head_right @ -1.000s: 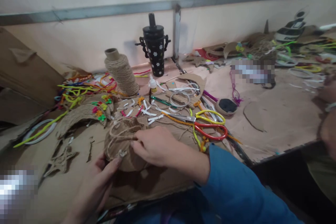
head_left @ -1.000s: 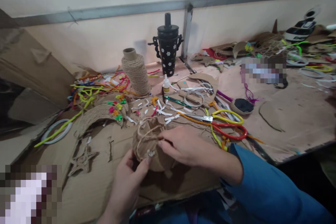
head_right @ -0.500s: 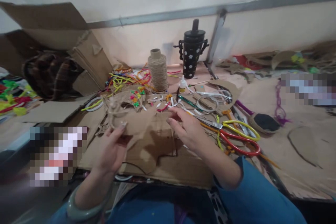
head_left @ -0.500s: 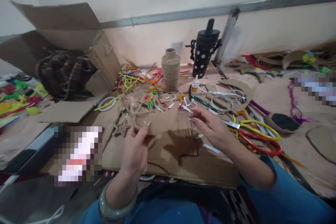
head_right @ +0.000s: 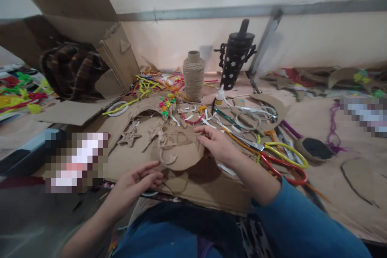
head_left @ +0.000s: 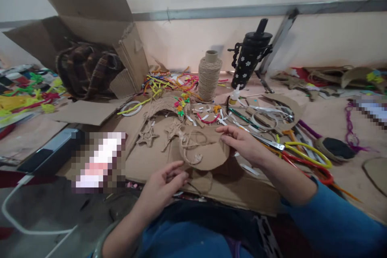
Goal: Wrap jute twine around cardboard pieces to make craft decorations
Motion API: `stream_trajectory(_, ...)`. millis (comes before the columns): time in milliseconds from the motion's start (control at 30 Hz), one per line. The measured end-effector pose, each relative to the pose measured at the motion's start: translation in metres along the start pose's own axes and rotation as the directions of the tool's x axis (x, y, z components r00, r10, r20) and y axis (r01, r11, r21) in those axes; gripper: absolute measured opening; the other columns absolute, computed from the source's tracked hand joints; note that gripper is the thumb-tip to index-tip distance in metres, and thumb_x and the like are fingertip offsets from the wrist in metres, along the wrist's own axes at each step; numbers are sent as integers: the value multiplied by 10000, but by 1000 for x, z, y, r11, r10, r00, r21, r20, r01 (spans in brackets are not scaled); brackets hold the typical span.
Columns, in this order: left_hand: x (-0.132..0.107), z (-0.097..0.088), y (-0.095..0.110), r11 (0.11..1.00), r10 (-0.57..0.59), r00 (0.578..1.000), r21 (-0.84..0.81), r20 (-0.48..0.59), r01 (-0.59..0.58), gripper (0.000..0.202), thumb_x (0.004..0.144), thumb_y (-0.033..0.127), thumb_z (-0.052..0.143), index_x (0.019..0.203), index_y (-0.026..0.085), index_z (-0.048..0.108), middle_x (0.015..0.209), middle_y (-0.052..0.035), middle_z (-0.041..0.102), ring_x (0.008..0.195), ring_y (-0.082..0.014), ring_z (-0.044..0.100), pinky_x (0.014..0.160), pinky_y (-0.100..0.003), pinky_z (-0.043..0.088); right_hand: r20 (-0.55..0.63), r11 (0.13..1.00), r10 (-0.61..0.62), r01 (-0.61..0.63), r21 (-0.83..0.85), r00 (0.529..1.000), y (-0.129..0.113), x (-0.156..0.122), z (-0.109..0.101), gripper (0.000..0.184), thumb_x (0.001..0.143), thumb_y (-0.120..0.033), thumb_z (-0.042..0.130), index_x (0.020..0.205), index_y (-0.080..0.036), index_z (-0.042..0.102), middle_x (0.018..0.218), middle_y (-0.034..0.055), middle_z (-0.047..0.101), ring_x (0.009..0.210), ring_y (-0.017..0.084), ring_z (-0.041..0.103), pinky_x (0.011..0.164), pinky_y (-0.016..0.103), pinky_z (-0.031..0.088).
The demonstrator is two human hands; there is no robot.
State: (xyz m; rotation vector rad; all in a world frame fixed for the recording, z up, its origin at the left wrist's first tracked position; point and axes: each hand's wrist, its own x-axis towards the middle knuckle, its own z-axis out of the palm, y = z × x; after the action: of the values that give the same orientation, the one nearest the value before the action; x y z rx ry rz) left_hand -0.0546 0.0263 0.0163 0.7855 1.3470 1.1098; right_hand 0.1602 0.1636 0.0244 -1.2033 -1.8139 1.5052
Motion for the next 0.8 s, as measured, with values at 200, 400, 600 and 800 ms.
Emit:
stream_trajectory(200,-8,-13,-19,471,649,731,643,210,-603,139,805,183,611,936,172,657,781,-41,750,673,-147,700,637,-228,554,-10,975,-9,6,-223,1000,16,2,-8,316,815,-338,487,1066,-165,572,783,26,619,637,142,568,530,244,462)
stream_trajectory(400,7,4,-17,160,788,500,664,359,-730,191,808,99,575,980,179,602,874,-74,733,842,-174,692,785,-276,557,-74,830,-132,69,-553,989,21,-4,-14,304,780,-228,546,1067,-151,608,963,96,647,820,207,608,755,336,461)
stream_trajectory(600,21,10,-20,78,790,435,632,432,-771,206,792,90,575,977,169,617,954,-105,727,1034,-231,650,888,-369,548,84,547,-284,234,-804,955,-15,-15,4,219,882,-208,468,998,-152,644,1004,130,645,918,246,609,796,361,451)
stream_trajectory(800,22,10,-22,55,729,459,625,508,-779,178,798,137,589,974,146,616,994,-118,723,1069,-272,633,862,-394,559,452,213,-186,485,-848,873,-48,8,40,135,853,-100,529,824,-134,657,869,113,672,819,211,606,729,313,452)
